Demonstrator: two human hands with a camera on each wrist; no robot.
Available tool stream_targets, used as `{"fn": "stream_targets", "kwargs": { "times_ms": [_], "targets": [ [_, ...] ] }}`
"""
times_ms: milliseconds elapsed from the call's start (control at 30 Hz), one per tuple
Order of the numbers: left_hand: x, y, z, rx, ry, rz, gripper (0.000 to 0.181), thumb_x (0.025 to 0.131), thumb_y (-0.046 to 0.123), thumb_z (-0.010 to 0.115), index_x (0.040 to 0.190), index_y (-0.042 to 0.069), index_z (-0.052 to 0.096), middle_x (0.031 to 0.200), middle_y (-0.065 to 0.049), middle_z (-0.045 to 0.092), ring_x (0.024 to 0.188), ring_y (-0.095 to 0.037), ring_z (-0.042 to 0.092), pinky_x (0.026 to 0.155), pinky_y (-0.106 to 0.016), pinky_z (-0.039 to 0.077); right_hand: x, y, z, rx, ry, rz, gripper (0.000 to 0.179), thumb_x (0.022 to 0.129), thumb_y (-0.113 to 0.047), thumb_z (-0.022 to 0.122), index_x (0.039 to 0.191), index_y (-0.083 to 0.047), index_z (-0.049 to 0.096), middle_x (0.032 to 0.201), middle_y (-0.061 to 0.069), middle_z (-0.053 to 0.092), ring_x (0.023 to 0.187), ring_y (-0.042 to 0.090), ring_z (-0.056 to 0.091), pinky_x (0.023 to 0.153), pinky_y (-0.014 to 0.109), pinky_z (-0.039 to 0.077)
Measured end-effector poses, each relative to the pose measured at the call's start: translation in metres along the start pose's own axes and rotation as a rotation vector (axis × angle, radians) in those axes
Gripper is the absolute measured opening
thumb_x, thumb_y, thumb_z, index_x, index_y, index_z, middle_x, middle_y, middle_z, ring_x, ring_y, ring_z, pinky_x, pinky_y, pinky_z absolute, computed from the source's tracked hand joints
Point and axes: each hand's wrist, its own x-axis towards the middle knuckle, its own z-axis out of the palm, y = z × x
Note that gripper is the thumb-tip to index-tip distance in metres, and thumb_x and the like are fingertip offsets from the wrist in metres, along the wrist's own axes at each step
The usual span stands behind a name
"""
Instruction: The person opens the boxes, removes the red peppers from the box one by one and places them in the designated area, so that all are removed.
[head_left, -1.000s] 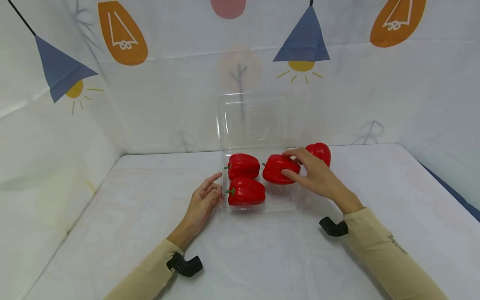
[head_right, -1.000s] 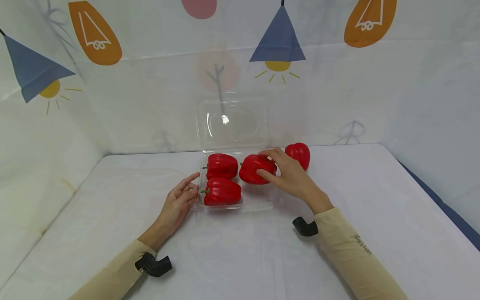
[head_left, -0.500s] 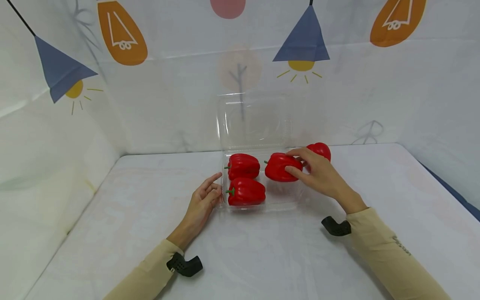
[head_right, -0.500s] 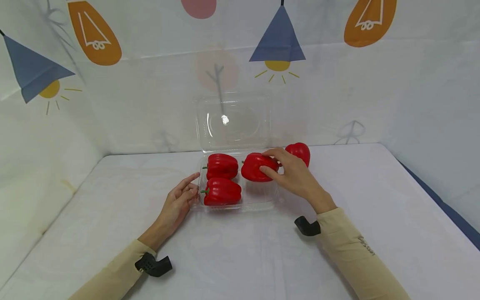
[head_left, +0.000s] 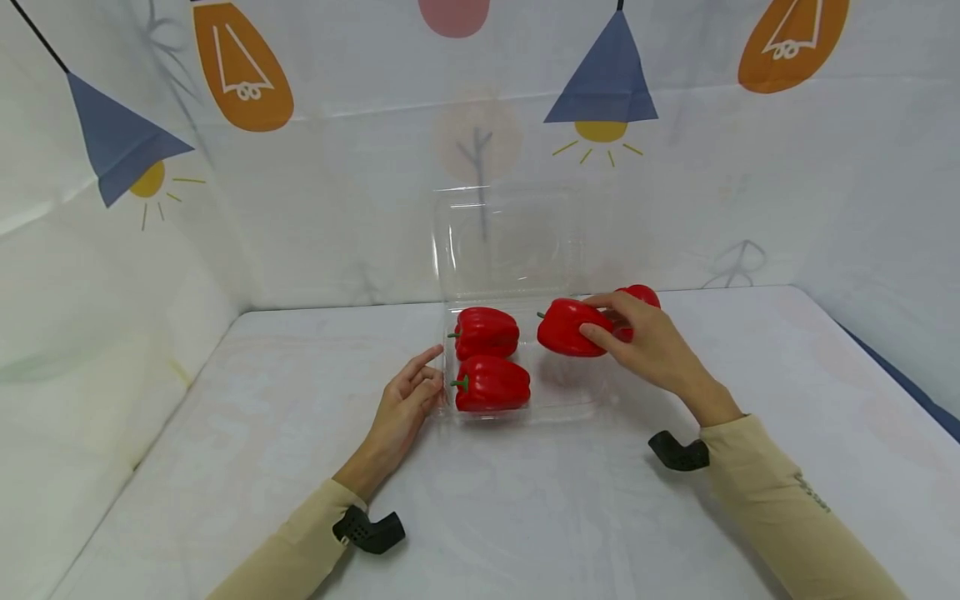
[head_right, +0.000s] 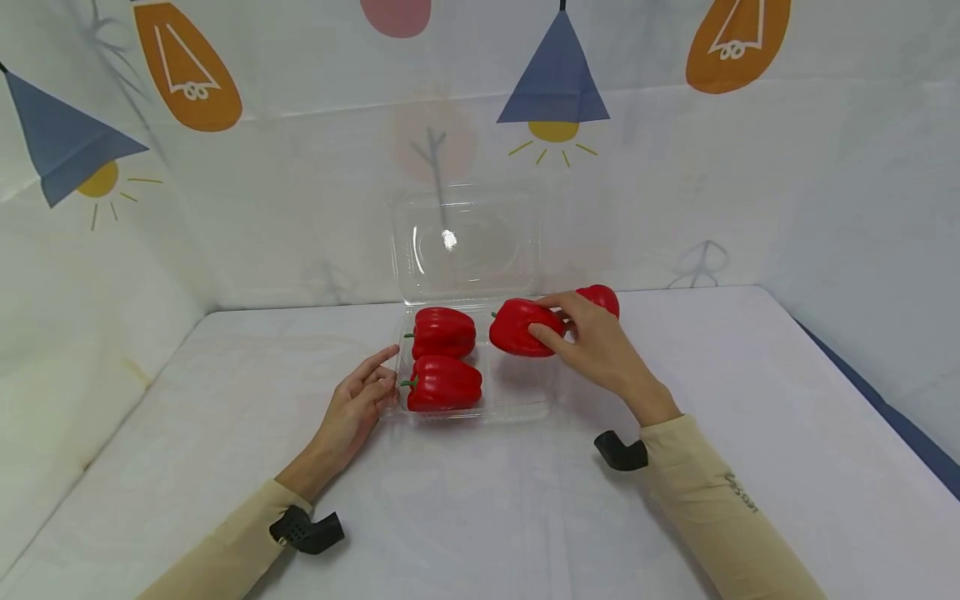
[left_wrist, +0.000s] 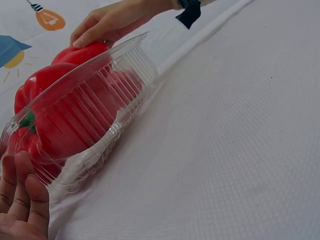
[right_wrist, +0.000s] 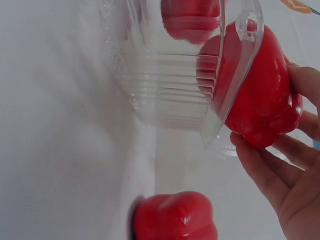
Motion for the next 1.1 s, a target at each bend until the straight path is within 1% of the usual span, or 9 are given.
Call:
{"fn": "stream_targets", "kwargs": {
  "times_ms": [167, 400, 567, 667, 767, 867, 1033, 1067, 1100],
  "targets": [
    [0.000, 0.000, 0.000, 0.005, 0.002, -0.003, 0.051, 0.095, 0.006, 0.048, 0.144, 0.009, 0.036, 0.092, 0.004, 0.052, 0.081, -0.007, 0.050, 0.073, -0.015, 0.046, -0.001, 0.002, -0.003, 0.013, 0.008, 0.041, 0.042, 0.085, -0.020, 0.070, 0.124, -0.012, 0.056, 0.114, 0.005, 0.062, 0.093, 0.020, 0.064, 0.079, 0.040, 0.056],
    [0.001, -0.001, 0.000, -0.005, -0.005, 0.004, 0.051, 0.095, 0.005, 0.047, 0.145, 0.007, 0.034, 0.092, 0.003, 0.052, 0.080, -0.006, 0.050, 0.073, -0.015, 0.046, -0.001, 0.003, -0.009, 0.010, 0.032, 0.080, 0.040, 0.086, -0.022, 0.068, 0.122, -0.011, 0.056, 0.112, 0.007, 0.064, 0.090, 0.023, 0.067, 0.075, 0.040, 0.057],
    [0.000, -0.001, 0.000, -0.005, 0.000, 0.002, 0.051, 0.095, 0.005, 0.047, 0.144, 0.007, 0.034, 0.092, 0.003, 0.051, 0.080, -0.007, 0.050, 0.072, -0.015, 0.046, -0.002, 0.006, -0.014, 0.035, 0.034, 0.132, 0.039, 0.088, -0.025, 0.066, 0.123, -0.011, 0.055, 0.112, 0.008, 0.064, 0.090, 0.026, 0.066, 0.066, 0.032, 0.058],
    [0.001, -0.001, 0.000, -0.005, 0.002, 0.002, 0.051, 0.095, 0.004, 0.047, 0.144, 0.007, 0.034, 0.092, 0.003, 0.051, 0.080, -0.007, 0.050, 0.072, -0.015, 0.046, -0.002, 0.009, -0.016, 0.034, 0.043, 0.146, 0.039, 0.089, -0.026, 0.064, 0.123, -0.010, 0.055, 0.114, 0.010, 0.064, 0.091, 0.029, 0.066, 0.067, 0.024, 0.056],
    [0.001, -0.002, -0.001, 0.000, 0.004, 0.000, 0.050, 0.095, 0.005, 0.047, 0.143, 0.007, 0.035, 0.092, 0.003, 0.051, 0.080, -0.007, 0.050, 0.072, -0.015, 0.046, -0.002, 0.011, -0.018, 0.016, 0.057, 0.154, 0.039, 0.089, -0.027, 0.064, 0.122, -0.009, 0.055, 0.115, 0.011, 0.064, 0.092, 0.030, 0.066, 0.071, 0.013, 0.051],
    [0.001, -0.002, -0.001, 0.007, 0.003, 0.001, 0.050, 0.095, 0.005, 0.047, 0.144, 0.006, 0.035, 0.092, 0.002, 0.051, 0.080, -0.007, 0.050, 0.073, -0.015, 0.046, -0.003, 0.012, -0.020, 0.006, 0.068, 0.170, 0.040, 0.089, -0.029, 0.063, 0.122, -0.009, 0.055, 0.115, 0.011, 0.064, 0.092, 0.030, 0.067, 0.070, 0.007, 0.045],
    [0.001, -0.002, -0.001, 0.003, -0.001, 0.003, 0.051, 0.095, 0.005, 0.047, 0.144, 0.005, 0.034, 0.093, 0.002, 0.051, 0.081, -0.007, 0.050, 0.074, -0.015, 0.047, -0.003, 0.014, -0.022, 0.006, 0.071, 0.210, 0.041, 0.090, -0.033, 0.062, 0.122, -0.009, 0.055, 0.116, 0.010, 0.064, 0.092, 0.030, 0.067, 0.069, 0.007, 0.045],
    [0.001, -0.002, -0.001, -0.002, -0.001, 0.001, 0.051, 0.095, 0.005, 0.047, 0.144, 0.006, 0.034, 0.093, 0.002, 0.051, 0.081, -0.007, 0.050, 0.073, -0.015, 0.047, -0.003, 0.014, -0.023, 0.002, 0.072, 0.215, 0.041, 0.090, -0.033, 0.062, 0.122, -0.009, 0.055, 0.116, 0.011, 0.063, 0.092, 0.030, 0.067, 0.070, 0.009, 0.046],
    [0.001, -0.001, 0.000, -0.004, -0.001, 0.001, 0.051, 0.095, 0.005, 0.047, 0.144, 0.006, 0.034, 0.093, 0.002, 0.051, 0.080, -0.007, 0.050, 0.073, -0.015, 0.047, -0.003, 0.014, -0.023, 0.000, 0.073, 0.217, 0.041, 0.090, -0.033, 0.061, 0.122, -0.008, 0.055, 0.116, 0.011, 0.063, 0.092, 0.030, 0.067, 0.071, 0.013, 0.049]
  ]
}}
